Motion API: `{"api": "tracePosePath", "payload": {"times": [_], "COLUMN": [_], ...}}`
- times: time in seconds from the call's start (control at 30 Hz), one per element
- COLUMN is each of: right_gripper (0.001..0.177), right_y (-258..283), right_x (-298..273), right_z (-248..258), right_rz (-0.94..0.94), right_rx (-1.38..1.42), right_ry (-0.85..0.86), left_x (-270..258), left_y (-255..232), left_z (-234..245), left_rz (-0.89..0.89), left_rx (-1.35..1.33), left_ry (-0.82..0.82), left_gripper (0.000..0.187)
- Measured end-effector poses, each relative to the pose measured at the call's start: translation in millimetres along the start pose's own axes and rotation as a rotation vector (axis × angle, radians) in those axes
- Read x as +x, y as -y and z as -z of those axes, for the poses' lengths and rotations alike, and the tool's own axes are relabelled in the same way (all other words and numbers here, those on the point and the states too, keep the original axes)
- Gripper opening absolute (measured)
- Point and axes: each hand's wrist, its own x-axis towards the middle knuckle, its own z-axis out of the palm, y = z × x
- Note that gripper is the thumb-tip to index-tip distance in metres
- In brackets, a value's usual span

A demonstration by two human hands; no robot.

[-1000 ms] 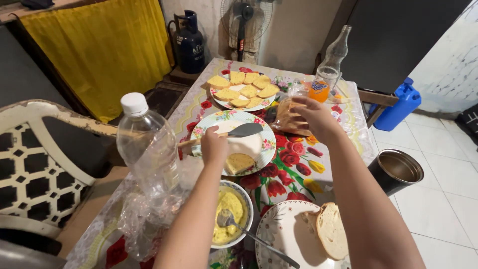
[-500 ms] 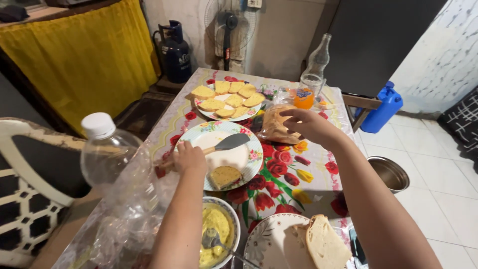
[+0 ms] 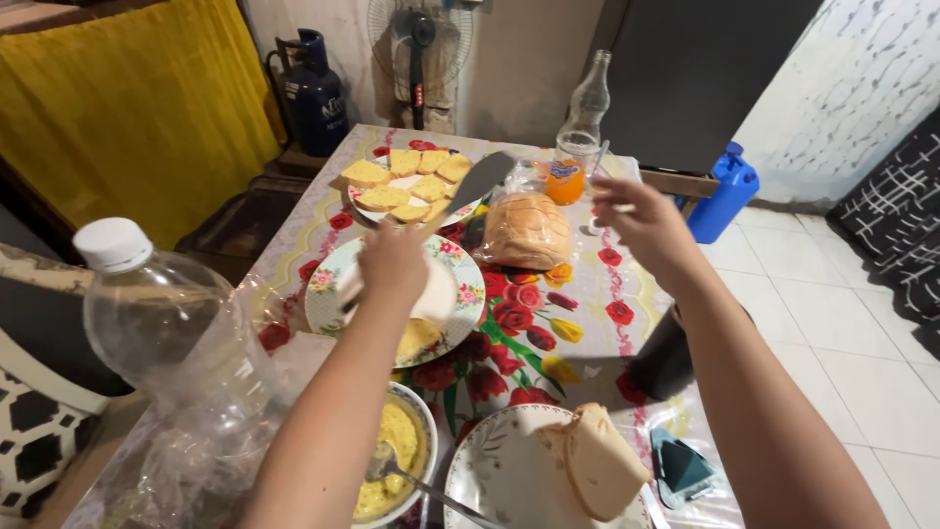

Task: Spreading a yellow egg or butter-based spread onto slices of bread.

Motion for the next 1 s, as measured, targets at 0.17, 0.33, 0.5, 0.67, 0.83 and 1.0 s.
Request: {"api": "tracePosePath", "payload": {"times": [0.17, 0.33, 0.5, 0.67, 0.83, 1.0], "right_gripper": [0.04, 0.036, 0.037, 0.034, 0.034, 0.029], "right_y": [30.1, 39.2, 39.7, 39.3, 33.1, 31.8], "right_x": [-33.2, -72.4, -129.1, -187.4, -206.3, -207.6], "right_z": [28.2, 55.1, 77.8, 82.1, 52.4, 23.1], "right_rz": [-0.018, -0.03, 0.151, 0.083, 0.048, 0.089], "right_rx": [0.152, 0.246, 0.021, -0.365, -0.393, -0.367], "right_ry": [-0.221, -0.269, -0.262, -0.34, -0.217, -0.081], "left_x": [-25.7, -63.8, -92.9, -105.2, -109.8, -114.3], "left_y": [-102.0, -160.2, -183.6, -182.9, -179.8, -176.1], "left_z": [9.4, -19.3, -74.4, -100.3, -113.1, -83.7], "left_rz": [-0.065, -0.115, -0.15, -0.228, -0.223, -0.209], "left_rx": [-0.16, -0.343, -0.275, -0.222, -0.183, -0.183], "left_ry": [0.219, 0.315, 0.42, 0.45, 0.423, 0.377], "left_gripper": [0.033, 0.032, 0.033, 0.03, 0.031, 0.039]}}
